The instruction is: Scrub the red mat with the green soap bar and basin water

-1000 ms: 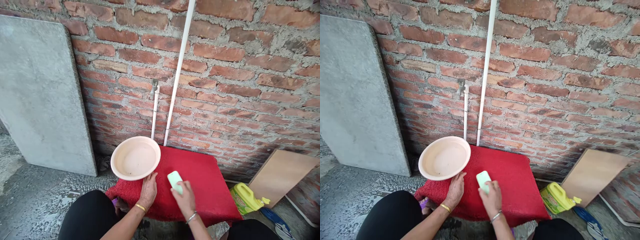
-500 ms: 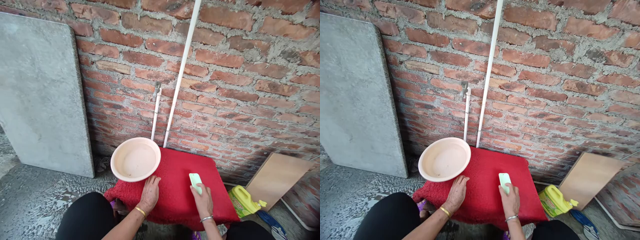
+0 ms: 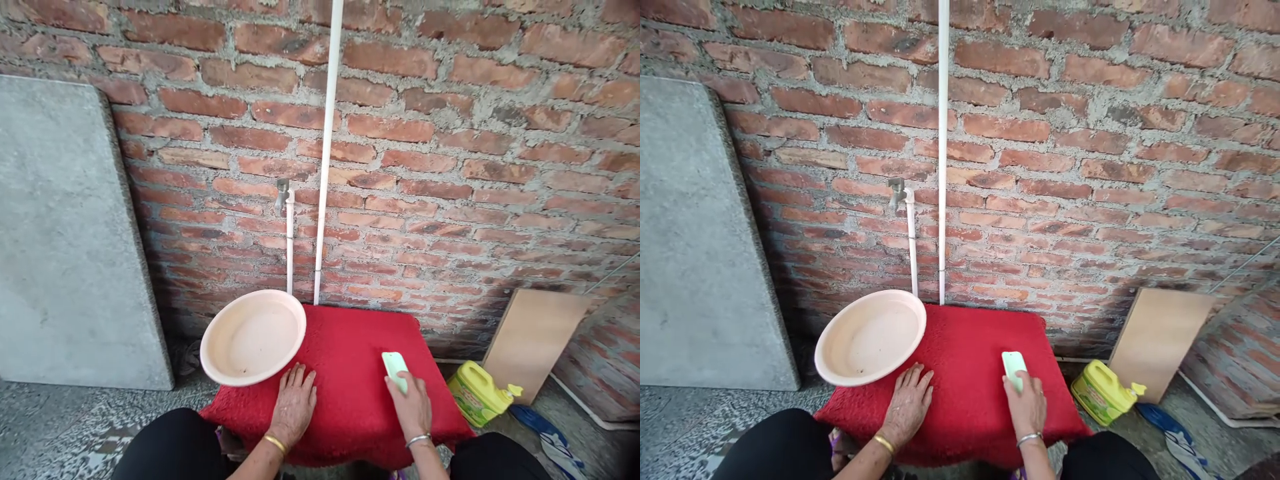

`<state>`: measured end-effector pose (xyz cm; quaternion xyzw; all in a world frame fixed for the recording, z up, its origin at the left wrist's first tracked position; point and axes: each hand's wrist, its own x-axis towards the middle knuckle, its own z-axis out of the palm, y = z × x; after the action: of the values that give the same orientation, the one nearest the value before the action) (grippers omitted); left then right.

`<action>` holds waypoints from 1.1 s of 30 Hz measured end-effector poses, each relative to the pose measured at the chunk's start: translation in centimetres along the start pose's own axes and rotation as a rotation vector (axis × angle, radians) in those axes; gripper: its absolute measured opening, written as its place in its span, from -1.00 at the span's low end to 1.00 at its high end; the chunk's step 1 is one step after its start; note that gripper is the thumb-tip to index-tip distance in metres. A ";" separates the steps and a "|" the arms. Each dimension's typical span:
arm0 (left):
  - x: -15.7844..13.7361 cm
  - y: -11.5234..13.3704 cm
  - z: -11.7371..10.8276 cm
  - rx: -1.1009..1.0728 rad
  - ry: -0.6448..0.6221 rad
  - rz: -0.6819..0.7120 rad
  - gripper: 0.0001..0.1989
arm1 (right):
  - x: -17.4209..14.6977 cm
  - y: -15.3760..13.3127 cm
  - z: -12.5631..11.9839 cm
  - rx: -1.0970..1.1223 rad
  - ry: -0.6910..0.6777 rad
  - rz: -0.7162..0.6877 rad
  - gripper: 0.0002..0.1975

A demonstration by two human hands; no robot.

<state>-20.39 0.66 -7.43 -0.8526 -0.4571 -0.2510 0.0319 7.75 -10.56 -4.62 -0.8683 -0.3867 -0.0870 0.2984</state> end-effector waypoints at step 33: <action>0.6 -0.5 -0.3 0.031 -0.206 -0.081 -0.63 | -0.2 -2.3 0.5 -0.182 -0.194 -0.070 -0.67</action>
<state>-20.63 1.34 -7.00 -0.8541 -0.4959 -0.1562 -0.0122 5.88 -9.17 -4.04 -0.8821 -0.4341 -0.0474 0.1765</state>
